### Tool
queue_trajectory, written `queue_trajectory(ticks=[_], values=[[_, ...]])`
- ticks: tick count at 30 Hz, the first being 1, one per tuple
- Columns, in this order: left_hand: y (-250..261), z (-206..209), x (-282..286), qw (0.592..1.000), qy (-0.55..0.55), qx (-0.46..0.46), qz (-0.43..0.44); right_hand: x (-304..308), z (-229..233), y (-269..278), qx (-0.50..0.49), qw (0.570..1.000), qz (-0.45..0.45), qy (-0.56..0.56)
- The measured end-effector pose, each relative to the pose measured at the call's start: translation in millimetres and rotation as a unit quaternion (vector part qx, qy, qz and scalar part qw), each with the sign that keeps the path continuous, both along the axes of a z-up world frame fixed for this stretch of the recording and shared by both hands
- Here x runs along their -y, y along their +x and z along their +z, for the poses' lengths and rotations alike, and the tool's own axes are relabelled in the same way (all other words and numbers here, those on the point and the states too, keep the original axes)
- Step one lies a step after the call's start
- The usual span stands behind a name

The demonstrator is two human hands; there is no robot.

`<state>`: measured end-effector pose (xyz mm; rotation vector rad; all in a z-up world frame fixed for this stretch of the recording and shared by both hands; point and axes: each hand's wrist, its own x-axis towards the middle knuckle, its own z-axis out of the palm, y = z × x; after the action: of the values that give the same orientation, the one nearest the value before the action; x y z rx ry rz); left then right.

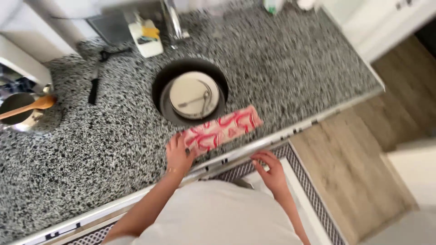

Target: The person stirs potato sticks frying in a pan on a gas stovetop using a wooden spoon, then stands by the stove waiting while the potatoes cook, briefly fidgets with their hands near a table, returns to stir the potatoes again, and lifts the pan while stirring at the end.

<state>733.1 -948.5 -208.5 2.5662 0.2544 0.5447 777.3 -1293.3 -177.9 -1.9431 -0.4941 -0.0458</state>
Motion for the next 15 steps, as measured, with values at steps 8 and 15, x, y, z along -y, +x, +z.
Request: queue_trajectory(ticks=[8,15], values=[[-31,-81,-3,0.949,0.087,-0.049,0.298,-3,-49,169,0.165,0.972,0.130,-0.105],[-19,-71,36,0.838,-0.018,0.160,0.521,-20,-89,304,0.274,0.922,0.261,-0.083]])
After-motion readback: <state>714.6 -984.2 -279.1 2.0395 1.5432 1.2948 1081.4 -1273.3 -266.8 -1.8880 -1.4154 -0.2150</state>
